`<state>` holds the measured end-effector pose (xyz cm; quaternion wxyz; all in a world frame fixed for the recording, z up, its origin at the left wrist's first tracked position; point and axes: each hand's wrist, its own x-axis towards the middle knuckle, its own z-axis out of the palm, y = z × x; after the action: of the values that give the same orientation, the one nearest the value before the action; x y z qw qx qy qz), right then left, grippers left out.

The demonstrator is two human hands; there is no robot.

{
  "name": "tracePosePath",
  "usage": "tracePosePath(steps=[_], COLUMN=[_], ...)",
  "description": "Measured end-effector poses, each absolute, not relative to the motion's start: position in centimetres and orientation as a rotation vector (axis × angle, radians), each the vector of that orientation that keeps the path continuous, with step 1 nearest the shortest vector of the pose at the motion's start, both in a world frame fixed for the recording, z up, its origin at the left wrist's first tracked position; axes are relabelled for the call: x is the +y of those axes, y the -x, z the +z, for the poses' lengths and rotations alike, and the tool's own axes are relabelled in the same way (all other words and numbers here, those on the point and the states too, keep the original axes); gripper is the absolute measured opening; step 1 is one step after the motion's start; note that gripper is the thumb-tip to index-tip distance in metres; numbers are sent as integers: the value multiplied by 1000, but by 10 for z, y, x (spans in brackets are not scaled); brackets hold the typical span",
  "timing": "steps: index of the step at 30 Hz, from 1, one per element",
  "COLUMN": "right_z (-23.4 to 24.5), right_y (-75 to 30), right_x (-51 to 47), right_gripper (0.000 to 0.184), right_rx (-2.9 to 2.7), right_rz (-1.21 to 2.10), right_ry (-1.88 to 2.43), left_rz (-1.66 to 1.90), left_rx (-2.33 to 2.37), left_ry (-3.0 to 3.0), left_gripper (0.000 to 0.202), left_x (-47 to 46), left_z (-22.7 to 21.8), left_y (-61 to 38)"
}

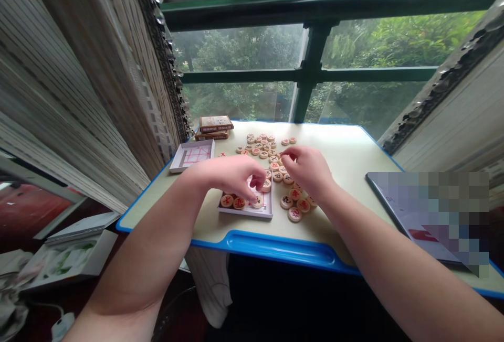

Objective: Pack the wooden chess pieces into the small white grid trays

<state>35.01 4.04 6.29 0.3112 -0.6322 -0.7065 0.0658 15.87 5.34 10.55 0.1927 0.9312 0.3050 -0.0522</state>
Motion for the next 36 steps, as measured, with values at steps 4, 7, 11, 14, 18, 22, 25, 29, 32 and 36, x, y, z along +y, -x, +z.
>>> tracePosePath(steps=[4, 7, 11, 14, 18, 22, 25, 29, 32, 36], right_z=[62, 62, 63, 63, 63, 62, 62, 63, 64, 64], right_y=[-350, -350, -350, -349, -349, -349, -349, -349, -349, -348], right_x=[40, 40, 41, 40, 40, 40, 40, 40, 39, 39], right_gripper=[24, 24, 23, 23, 24, 25, 25, 26, 26, 26], right_rx=[-1878, -1887, -1886, -1883, -1894, -1904, -1910, -1910, -1910, -1908], right_rz=[165, 156, 158, 158, 156, 147, 156, 165, 169, 165], right_ry=[1680, 1680, 1696, 1705, 1713, 1709, 1718, 1731, 1739, 1740], left_rz=[-197, -228, -273, -293, -279, -262, -242, -197, -207, -258], left_rx=[861, 881, 901, 911, 951, 996, 999, 1021, 1042, 997], left_ry=[-2658, -2683, -2712, -2713, -2706, -2701, -2712, -2729, -2717, -2687], left_gripper=[19, 18, 21, 22, 21, 22, 19, 17, 16, 14], left_x=[54, 54, 52, 51, 52, 54, 54, 52, 51, 52], left_z=[101, 97, 98, 100, 99, 97, 96, 98, 100, 99], left_y=[-161, -164, -166, -167, -167, -167, -167, -167, -166, -166])
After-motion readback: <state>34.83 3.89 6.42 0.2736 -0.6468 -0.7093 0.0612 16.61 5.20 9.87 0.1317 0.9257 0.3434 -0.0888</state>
